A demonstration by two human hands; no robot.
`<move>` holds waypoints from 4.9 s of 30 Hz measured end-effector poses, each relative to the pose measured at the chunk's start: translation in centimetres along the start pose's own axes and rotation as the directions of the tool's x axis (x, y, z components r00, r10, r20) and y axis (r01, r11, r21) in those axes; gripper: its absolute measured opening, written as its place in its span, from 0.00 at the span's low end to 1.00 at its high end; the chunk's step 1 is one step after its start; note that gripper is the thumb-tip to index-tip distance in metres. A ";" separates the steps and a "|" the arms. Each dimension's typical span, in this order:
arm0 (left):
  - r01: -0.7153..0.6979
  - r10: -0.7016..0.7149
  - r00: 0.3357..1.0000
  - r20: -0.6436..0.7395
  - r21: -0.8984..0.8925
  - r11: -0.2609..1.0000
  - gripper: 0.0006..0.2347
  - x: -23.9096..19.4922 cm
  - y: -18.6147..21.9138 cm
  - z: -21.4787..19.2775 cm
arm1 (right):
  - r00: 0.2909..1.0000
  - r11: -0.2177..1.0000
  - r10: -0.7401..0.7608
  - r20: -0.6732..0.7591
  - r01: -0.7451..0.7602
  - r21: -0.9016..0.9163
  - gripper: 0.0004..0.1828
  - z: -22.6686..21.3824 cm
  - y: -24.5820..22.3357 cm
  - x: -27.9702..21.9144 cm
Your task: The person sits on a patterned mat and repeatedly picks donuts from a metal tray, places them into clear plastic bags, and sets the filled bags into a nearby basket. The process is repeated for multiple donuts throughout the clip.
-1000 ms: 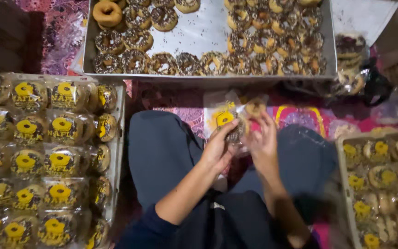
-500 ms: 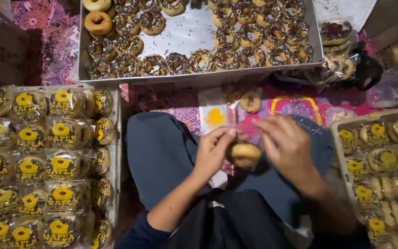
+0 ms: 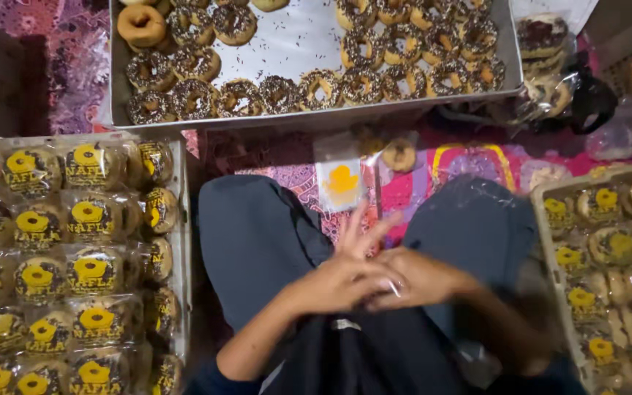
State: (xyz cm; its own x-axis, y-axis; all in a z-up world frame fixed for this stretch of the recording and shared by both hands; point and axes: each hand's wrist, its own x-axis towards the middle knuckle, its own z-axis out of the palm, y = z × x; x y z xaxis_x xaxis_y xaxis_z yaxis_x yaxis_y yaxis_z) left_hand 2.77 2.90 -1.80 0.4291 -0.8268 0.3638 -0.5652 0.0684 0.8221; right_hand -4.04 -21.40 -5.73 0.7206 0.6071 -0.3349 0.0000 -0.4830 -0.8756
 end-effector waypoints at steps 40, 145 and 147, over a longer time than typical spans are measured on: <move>0.616 -0.455 0.693 -0.559 0.132 0.776 0.06 8.3 -32.2 8.9 | 0.528 0.669 0.566 -0.634 0.156 0.727 0.26 -10.3 24.5 3.1; 0.584 -0.608 0.792 0.058 -0.365 0.725 0.12 1.1 2.4 1.1 | 0.727 0.404 -0.626 -0.281 -0.006 -0.915 0.09 -4.6 -10.4 -2.2; 0.454 -0.445 0.888 0.111 -0.359 0.816 0.12 -0.2 2.5 0.7 | 0.736 0.385 -0.633 -0.242 0.027 -0.923 0.10 -5.6 -9.5 -2.8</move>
State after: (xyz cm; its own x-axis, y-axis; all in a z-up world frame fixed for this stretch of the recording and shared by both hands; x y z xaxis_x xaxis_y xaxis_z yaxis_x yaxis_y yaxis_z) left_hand 0.81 2.81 -0.13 0.5548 -0.8269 -0.0916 -0.0134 -0.1190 0.9928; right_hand -2.16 -22.00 5.45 0.6980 0.5994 0.3918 0.6593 -0.7515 -0.0248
